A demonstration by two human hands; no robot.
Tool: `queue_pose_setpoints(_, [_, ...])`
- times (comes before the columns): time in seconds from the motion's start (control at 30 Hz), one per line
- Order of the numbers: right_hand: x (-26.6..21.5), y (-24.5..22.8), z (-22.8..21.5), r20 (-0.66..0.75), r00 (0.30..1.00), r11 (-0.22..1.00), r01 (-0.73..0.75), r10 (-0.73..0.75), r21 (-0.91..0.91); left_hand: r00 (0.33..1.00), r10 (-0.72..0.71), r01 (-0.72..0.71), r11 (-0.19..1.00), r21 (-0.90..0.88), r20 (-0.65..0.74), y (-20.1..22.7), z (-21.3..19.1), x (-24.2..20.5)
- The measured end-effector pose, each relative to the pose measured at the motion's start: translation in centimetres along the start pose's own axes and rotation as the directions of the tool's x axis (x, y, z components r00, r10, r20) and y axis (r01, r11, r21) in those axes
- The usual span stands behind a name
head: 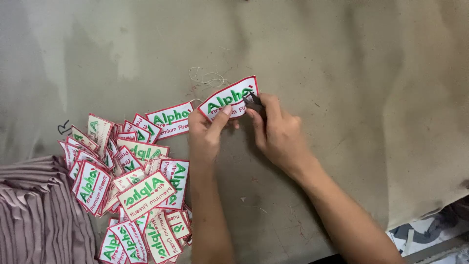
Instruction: Trimming loose threads from clothing patches using small scissors and sorting them into piles.
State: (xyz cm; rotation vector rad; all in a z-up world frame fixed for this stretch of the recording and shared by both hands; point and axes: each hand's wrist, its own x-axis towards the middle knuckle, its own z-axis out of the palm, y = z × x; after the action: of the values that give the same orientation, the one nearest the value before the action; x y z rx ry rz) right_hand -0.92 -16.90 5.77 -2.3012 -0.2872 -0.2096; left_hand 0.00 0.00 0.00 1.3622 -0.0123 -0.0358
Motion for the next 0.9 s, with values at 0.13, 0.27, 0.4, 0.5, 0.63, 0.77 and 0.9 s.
queue_pose_setpoints(0.13, [0.0, 0.1, 0.1, -0.012, 1.0, 1.0, 0.023, -0.023, -0.009, 1.0, 0.014, -0.014, 1.0, -0.022, -0.004, -1.1, -0.4, 0.2])
queue_pose_setpoints(0.27, [-0.3, 0.1, 0.3, -0.014, 1.0, 1.0, 0.022, -0.022, -0.007, 1.0, 0.02, -0.02, 0.999, 0.025, -0.009, -0.6, -0.1, 0.1])
queue_pose_setpoints(0.4, [-0.6, 0.3, 0.8, -0.024, 0.999, 0.999, 0.039, -0.039, 0.008, 0.998, 0.013, -0.012, 1.0, 0.028, -0.054, 0.1, 0.3, -0.1])
queue_pose_setpoints(0.5, [-0.5, 0.8, 1.0, 0.022, 0.997, 0.995, 0.073, -0.072, -0.064, 0.999, 0.02, -0.02, 1.0, -0.003, -0.029, 0.1, 0.6, 0.0])
queue_pose_setpoints(0.63, [-0.7, 1.0, 0.9, 0.049, 0.996, 0.991, 0.086, -0.081, -0.102, 1.0, 0.009, -0.009, 1.0, 0.009, -0.024, 0.8, 0.7, 0.0])
queue_pose_setpoints(0.77, [-0.9, 1.1, 1.0, 0.046, 0.999, 0.999, 0.022, -0.02, -0.049, 0.998, -0.045, 0.043, 0.998, -0.049, -0.038, 1.0, 1.0, 0.1])
queue_pose_setpoints(0.9, [-0.6, 0.5, 0.6, 0.088, 0.996, 0.999, -0.036, 0.032, 0.04, 0.998, -0.05, 0.048, 0.998, -0.034, -0.043, 1.3, 1.1, 0.1])
